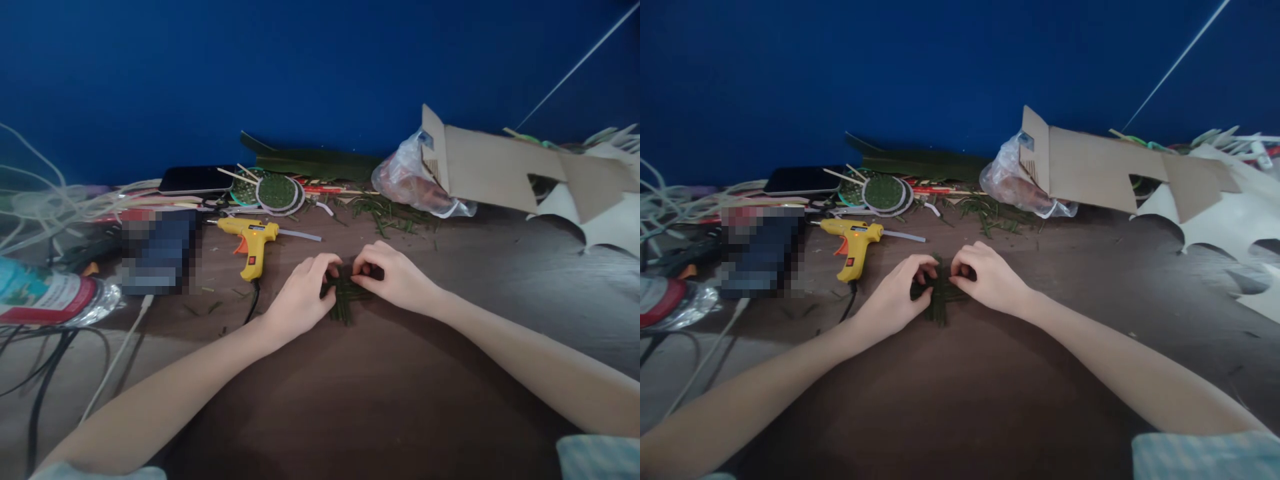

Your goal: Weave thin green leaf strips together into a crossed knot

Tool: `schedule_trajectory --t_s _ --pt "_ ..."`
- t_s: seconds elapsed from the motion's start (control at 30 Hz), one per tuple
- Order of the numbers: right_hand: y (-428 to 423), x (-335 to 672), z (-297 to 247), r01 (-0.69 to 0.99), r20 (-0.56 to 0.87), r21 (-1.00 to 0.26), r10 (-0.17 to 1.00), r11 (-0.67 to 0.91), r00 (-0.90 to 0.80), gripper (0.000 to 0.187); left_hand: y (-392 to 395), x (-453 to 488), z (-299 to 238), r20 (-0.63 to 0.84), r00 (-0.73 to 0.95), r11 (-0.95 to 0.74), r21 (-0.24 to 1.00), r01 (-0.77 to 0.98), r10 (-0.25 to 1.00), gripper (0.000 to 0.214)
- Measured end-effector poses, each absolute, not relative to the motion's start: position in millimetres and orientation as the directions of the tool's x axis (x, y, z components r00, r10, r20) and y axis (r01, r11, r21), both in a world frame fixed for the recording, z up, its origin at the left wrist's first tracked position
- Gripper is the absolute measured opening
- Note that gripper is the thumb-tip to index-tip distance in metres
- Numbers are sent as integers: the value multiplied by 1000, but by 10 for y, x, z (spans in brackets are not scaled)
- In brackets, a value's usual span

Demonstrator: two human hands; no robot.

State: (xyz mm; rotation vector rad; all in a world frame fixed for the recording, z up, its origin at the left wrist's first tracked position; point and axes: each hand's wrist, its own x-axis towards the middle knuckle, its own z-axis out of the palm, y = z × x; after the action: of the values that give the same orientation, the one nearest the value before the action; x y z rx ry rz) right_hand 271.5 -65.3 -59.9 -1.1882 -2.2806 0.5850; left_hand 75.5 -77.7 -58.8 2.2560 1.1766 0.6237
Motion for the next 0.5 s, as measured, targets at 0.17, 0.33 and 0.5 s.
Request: schedule_trajectory --t_s 0.17,0.33,0.5 --pt "-655 2710 -582 624 211 -597 849 505 -485 13 -776 752 -579 146 518 -482 633 606 843 34" --pt "-644 2693 -570 658 191 -586 870 473 -455 16 -773 754 -578 148 520 -485 631 605 841 34" --pt "-641 2681 -562 672 169 -589 881 450 -441 18 -775 758 -592 169 514 -492 636 594 841 35"
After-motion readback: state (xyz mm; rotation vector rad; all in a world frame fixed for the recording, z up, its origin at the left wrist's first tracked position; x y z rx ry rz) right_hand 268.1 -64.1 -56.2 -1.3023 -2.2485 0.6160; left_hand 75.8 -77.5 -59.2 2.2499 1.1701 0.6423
